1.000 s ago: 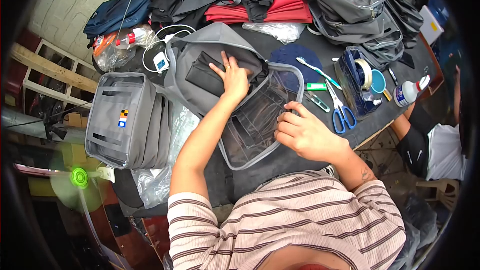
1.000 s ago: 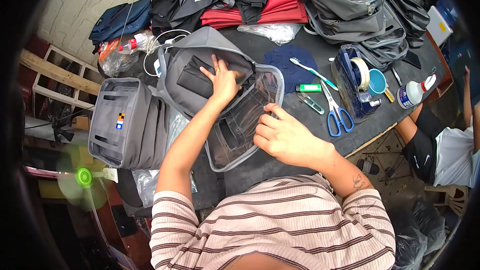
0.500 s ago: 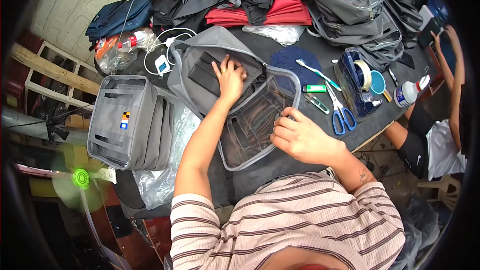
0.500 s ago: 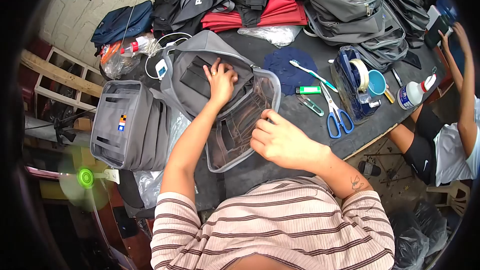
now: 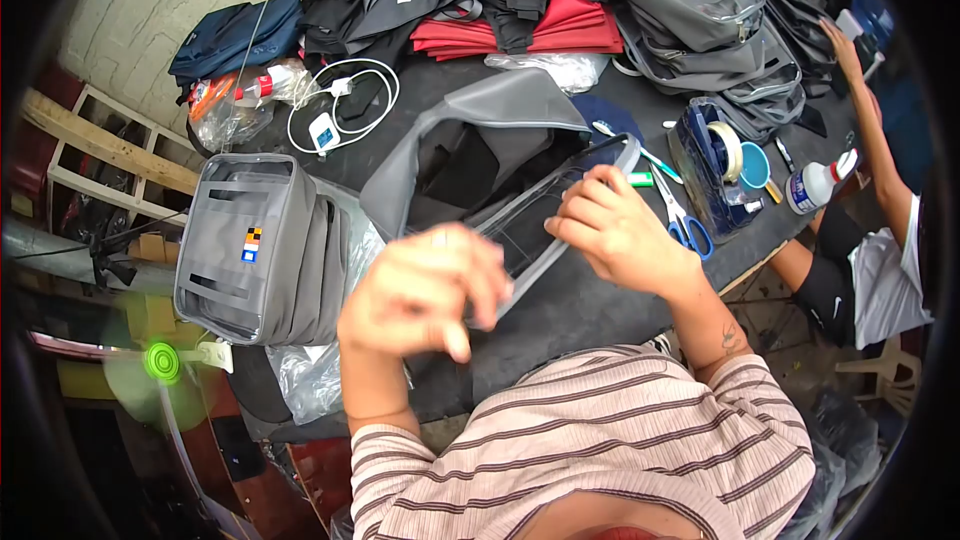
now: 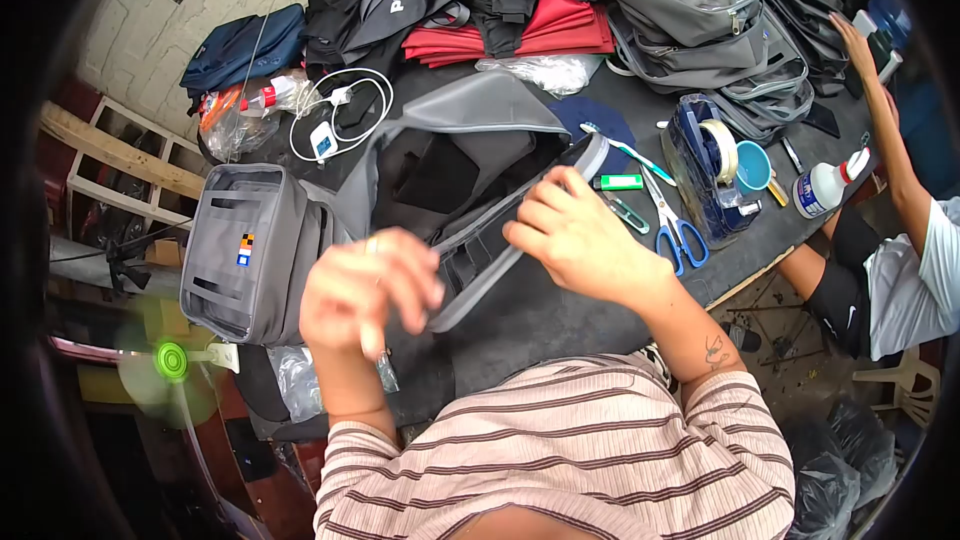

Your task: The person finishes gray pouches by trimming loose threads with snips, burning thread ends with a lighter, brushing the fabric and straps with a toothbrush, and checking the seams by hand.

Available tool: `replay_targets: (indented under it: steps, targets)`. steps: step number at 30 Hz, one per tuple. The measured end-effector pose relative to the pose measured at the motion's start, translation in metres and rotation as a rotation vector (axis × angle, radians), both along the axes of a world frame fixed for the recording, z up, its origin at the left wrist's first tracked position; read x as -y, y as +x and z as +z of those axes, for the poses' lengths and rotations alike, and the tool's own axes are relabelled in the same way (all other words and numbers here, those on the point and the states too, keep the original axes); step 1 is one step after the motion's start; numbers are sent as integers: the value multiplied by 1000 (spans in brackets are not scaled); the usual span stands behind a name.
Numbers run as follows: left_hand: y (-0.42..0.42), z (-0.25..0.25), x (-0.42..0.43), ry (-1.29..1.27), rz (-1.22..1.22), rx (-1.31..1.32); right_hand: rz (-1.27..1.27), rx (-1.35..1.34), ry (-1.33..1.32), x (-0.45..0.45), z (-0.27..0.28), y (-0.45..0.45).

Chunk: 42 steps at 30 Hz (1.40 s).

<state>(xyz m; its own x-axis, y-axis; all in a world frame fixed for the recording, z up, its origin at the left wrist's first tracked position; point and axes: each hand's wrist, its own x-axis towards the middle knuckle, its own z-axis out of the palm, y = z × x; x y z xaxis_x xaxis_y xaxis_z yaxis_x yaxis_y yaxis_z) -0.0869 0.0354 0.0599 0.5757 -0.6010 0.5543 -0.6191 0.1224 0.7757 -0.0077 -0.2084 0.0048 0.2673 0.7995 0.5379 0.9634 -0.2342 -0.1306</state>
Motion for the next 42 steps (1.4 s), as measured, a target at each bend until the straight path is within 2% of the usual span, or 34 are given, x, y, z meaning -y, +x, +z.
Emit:
replay_targets:
  steps: [1,3,5,7,9,10,12,13,14,16,22,24,25,26,27,28,30,31,32,33,35,36,37,38,39,40,41,42]
  targets:
    - [-10,1,3,55,10,87,-5,-1,16,-2,1,4]
    - [-25,7,10,308,162,45,-14,11,51,-7,0,12]
    - [-34,8,17,668,486,13,-67,12,103,-11,3,21]
    - [-36,-7,14,632,734,-95,-108,-18,172,-15,2,39]
    - [-31,-19,5,461,1067,-147,-108,-121,228,-16,1,62]
    - [-25,-29,-4,288,1169,-203,-102,-134,278,-15,2,73]
    - [-17,-40,-18,305,1301,-188,-166,-150,341,-12,-2,95]
    - [-13,-48,-25,151,1299,-211,-171,-274,357,-9,-4,105]
    - [-11,-52,-28,-48,1229,-260,-56,-582,526,-9,-17,118]
    - [-5,-58,-28,-370,1105,-278,63,-1021,690,-8,-27,130]
    - [9,-91,-30,-646,1024,-212,222,-1143,886,-24,-44,131]
    - [12,-94,-29,-635,1081,-165,284,-1160,933,-31,-48,133]
    - [10,-92,-30,-694,1002,-186,258,-1176,971,-36,-46,131]
    - [9,-89,-29,-752,921,-206,270,-1168,928,-39,-42,129]
    - [6,-83,-26,-724,977,-216,280,-1161,885,-41,-35,126]
    - [5,-84,-29,-734,924,-238,266,-1087,857,-46,-25,124]
    - [0,-81,-28,-752,837,-316,268,-1119,840,-45,-15,129]
    - [-5,-80,-31,-574,835,-443,272,-1153,819,-46,-4,126]
    - [-9,-82,-32,-419,763,-593,170,-1144,861,-49,6,120]
    - [-10,-86,-38,-205,573,-699,186,-1010,880,-57,18,114]
    - [-4,-87,-30,30,302,-934,198,-716,858,-73,42,96]
    - [3,-106,-26,64,396,-812,256,-569,800,-80,57,81]
    - [5,-83,-6,29,551,-705,220,-398,768,-88,66,64]
    - [19,-76,-11,140,588,-776,334,-91,762,-103,70,56]
    - [26,-87,-11,-95,570,-601,321,23,549,-105,81,33]
    - [55,-87,-8,-385,315,-430,400,176,465,-118,74,17]
    - [47,-41,23,-301,288,-733,437,119,460,-135,68,-2]
    - [57,-70,15,-176,572,-674,535,138,309,-138,68,-10]
